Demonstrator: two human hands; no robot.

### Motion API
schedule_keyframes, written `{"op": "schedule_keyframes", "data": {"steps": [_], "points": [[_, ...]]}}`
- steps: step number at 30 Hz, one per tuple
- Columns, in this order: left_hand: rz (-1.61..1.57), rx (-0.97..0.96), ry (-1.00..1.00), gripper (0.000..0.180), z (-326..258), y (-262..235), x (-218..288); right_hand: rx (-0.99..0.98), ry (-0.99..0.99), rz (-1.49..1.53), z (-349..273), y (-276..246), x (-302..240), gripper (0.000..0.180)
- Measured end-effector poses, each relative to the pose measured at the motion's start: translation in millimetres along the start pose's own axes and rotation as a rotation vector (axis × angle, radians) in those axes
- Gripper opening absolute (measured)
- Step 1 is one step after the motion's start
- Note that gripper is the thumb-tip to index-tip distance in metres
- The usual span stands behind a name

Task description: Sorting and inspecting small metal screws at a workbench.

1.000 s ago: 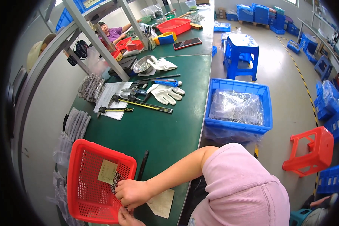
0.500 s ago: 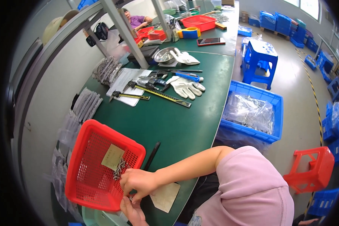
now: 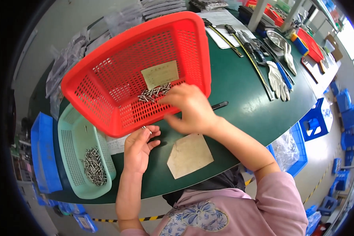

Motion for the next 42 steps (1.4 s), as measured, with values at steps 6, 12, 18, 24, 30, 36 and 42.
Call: {"op": "schedule_keyframes", "data": {"steps": [6,12,18,24,30,36,42], "points": [[0.056,-0.02,-0.027,0.022,-2.8,7.0,-2.5,-0.092,0.185,-0.426,19.0,29.1,25.3,0.01],[0.037,-0.005,-0.033,0.022,-1.7,9.8,-2.2,-0.079,0.141,-0.521,29.8,37.2,33.5,0.011],[0.052,0.023,-0.033,0.023,-1.0,8.6,-3.8,-0.024,0.09,-0.47,33.0,36.4,29.8,0.01],[-0.021,0.056,-0.019,0.025,-0.5,6.9,-5.7,0.097,-0.048,-0.136,-0.6,-11.1,-34.1,0.02],[-0.037,-0.012,-0.004,0.024,-1.9,10.9,-8.6,0.194,-0.095,-0.147,-19.0,-2.1,-41.6,0.024],[0.041,-0.039,0.062,0.019,-1.2,9.4,-7.0,0.249,-0.115,-0.104,-21.3,-4.4,-42.6,0.025],[0.051,-0.101,0.015,0.017,-4.6,10.8,-6.4,0.14,-0.15,-0.022,-22.7,-2.0,-36.9,0.034]]}}
Point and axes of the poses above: each hand's wrist, its own z-axis towards the middle knuckle, its own y-axis out of the palm, x = y × z, the point moved 4 cm from there along z, towards the middle knuckle, and after that the axes turned 14 degrees about -z, right-handed, at the moved point
